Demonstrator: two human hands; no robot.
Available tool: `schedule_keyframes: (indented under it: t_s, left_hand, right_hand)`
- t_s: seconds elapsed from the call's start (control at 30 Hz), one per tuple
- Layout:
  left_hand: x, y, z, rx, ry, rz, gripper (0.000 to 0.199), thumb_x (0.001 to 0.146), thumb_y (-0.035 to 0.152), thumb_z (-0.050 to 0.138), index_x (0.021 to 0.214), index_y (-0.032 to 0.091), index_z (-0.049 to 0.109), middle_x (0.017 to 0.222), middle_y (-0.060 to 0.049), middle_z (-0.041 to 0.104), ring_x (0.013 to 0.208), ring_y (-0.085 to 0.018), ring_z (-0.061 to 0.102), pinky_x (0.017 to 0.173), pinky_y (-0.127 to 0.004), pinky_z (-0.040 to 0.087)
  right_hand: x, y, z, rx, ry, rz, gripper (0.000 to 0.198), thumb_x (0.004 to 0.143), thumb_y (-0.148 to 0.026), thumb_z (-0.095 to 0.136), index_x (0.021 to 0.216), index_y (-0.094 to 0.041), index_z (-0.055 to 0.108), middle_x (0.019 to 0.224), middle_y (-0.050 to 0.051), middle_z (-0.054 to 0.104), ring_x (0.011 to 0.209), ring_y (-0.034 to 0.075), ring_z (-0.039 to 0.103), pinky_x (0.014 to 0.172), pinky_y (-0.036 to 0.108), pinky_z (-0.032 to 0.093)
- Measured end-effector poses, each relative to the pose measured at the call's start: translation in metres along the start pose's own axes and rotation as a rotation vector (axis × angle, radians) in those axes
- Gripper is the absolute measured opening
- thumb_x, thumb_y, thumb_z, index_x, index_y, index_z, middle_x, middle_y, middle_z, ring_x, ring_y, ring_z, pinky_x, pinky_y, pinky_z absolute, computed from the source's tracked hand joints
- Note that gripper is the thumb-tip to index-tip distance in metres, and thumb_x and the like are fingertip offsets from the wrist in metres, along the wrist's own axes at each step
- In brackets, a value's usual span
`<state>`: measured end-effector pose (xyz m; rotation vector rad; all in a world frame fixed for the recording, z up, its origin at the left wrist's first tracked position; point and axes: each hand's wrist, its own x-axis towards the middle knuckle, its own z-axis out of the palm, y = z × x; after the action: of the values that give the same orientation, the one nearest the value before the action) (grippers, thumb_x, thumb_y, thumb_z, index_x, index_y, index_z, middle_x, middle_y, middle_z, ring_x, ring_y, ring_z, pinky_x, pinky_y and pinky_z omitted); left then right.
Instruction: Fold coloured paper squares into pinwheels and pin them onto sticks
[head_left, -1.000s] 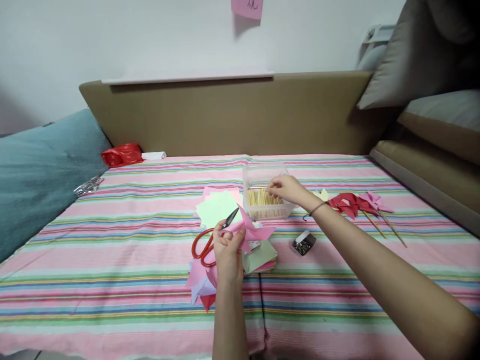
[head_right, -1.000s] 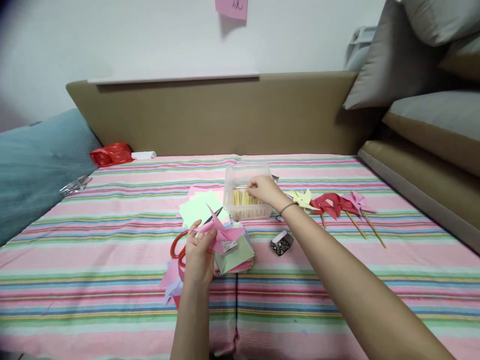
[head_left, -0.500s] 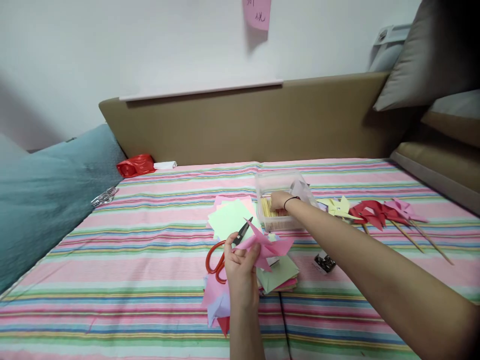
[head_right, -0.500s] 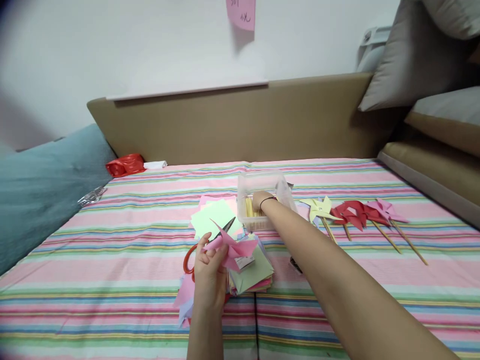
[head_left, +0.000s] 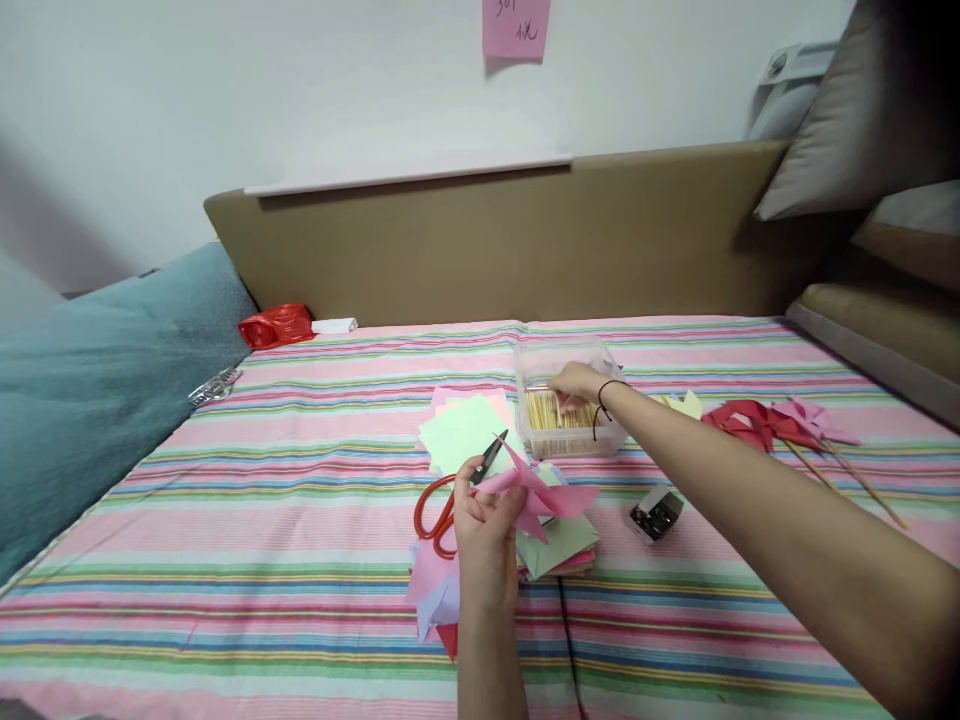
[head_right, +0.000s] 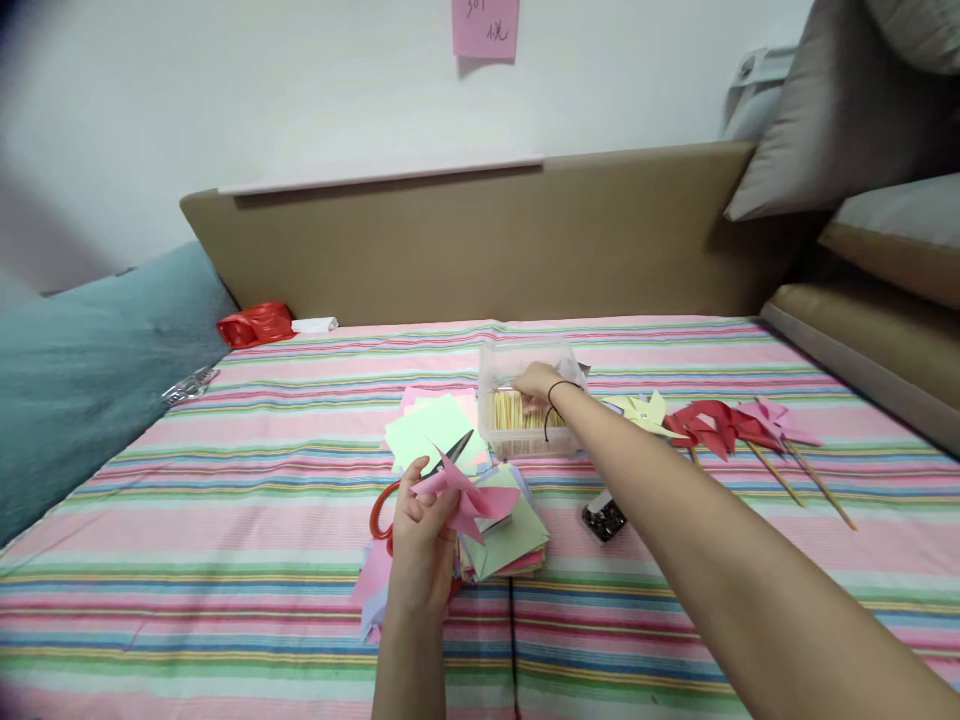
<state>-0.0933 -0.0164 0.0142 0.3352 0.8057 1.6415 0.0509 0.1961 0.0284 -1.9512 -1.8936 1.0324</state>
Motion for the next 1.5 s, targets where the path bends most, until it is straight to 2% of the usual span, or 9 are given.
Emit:
schedule_keyframes:
  t_s: [0.1,0.23,0.33,0.5,0.77,0.93,1.03,1.27,1.5]
  left_hand:
    - [0.002,-0.004,0.0,0.013,-0.023,-0.012,0.067,0.058,0.015,0.083,0.113,0.022,0.045,0.08,0.002,0.067,0.068,-0.009,0.065,0.065,-0.017,0.048]
    - [0.003,-0.012,0.004,0.047,-0.082,-0.04,0.065,0.059,0.015,0.082,0.112,0.022,0.045,0.078,0.002,0.068,0.064,-0.009,0.064,0.062,-0.018,0.048]
    - [0.002,-0.02,0.01,0.065,-0.152,-0.061,0.059,0.062,0.014,0.081,0.108,0.022,0.045,0.079,0.001,0.069,0.066,-0.009,0.064,0.063,-0.019,0.049]
    - [-0.001,-0.038,0.022,0.018,-0.255,-0.079,0.056,0.063,0.012,0.08,0.107,0.021,0.047,0.087,-0.001,0.069,0.072,-0.009,0.065,0.068,-0.018,0.05]
    - [-0.006,-0.065,0.036,0.052,-0.328,-0.131,0.061,0.061,0.019,0.083,0.11,0.024,0.047,0.074,0.004,0.066,0.065,-0.01,0.064,0.064,-0.018,0.05]
    - [-0.01,-0.071,0.041,0.035,-0.345,-0.138,0.063,0.058,0.014,0.084,0.11,0.026,0.051,0.069,0.007,0.063,0.059,-0.007,0.062,0.067,-0.019,0.051]
    - [-0.013,-0.074,0.042,0.02,-0.349,-0.131,0.058,0.059,0.011,0.082,0.107,0.026,0.053,0.07,0.007,0.063,0.06,-0.006,0.061,0.067,-0.018,0.05]
    - [-0.017,-0.08,0.036,0.04,-0.337,-0.139,0.061,0.057,0.011,0.083,0.108,0.028,0.054,0.072,0.008,0.059,0.061,-0.006,0.059,0.07,-0.02,0.049]
    - [-0.016,-0.08,0.037,0.065,-0.324,-0.086,0.064,0.055,0.013,0.084,0.108,0.031,0.053,0.073,0.008,0.054,0.065,-0.008,0.058,0.075,-0.026,0.049]
  right_hand:
    - [-0.028,-0.006,-0.026,0.182,0.052,-0.071,0.022,0.092,-0.028,0.052,0.098,-0.009,0.061,0.091,0.009,0.065,0.074,0.014,0.063,0.068,0.03,0.053]
    - [-0.098,0.007,-0.041,0.39,0.162,-0.283,0.012,0.088,-0.021,0.048,0.079,-0.017,0.056,0.062,-0.002,0.057,0.055,0.008,0.054,0.056,0.02,0.044]
    - [-0.155,0.034,-0.027,0.658,0.111,-0.426,0.015,0.086,-0.032,0.052,0.08,-0.019,0.055,0.055,-0.006,0.048,0.047,0.007,0.043,0.047,0.02,0.034]
    - [-0.208,0.075,0.013,0.825,0.084,-0.282,0.025,0.084,-0.043,0.057,0.088,-0.019,0.06,0.061,-0.005,0.043,0.051,0.007,0.037,0.046,0.02,0.028]
    - [-0.213,0.11,0.038,1.018,0.091,-0.238,0.023,0.082,-0.042,0.063,0.089,-0.02,0.066,0.079,0.001,0.057,0.06,0.009,0.047,0.051,0.021,0.034]
    - [-0.218,0.119,0.039,1.034,0.064,-0.292,0.018,0.088,-0.038,0.057,0.088,-0.021,0.063,0.063,-0.003,0.054,0.058,0.01,0.049,0.054,0.021,0.038]
    - [-0.22,0.123,0.04,1.039,0.044,-0.335,0.014,0.089,-0.035,0.058,0.086,-0.022,0.06,0.063,-0.003,0.056,0.061,0.009,0.051,0.057,0.02,0.04]
    - [-0.22,0.13,0.041,1.063,0.023,-0.311,0.021,0.089,-0.038,0.057,0.081,-0.02,0.063,0.063,-0.003,0.054,0.055,0.007,0.043,0.047,0.018,0.031]
    - [-0.22,0.126,0.039,0.994,0.016,-0.33,0.023,0.089,-0.039,0.056,0.079,-0.019,0.063,0.058,-0.003,0.052,0.056,0.009,0.048,0.054,0.021,0.041]
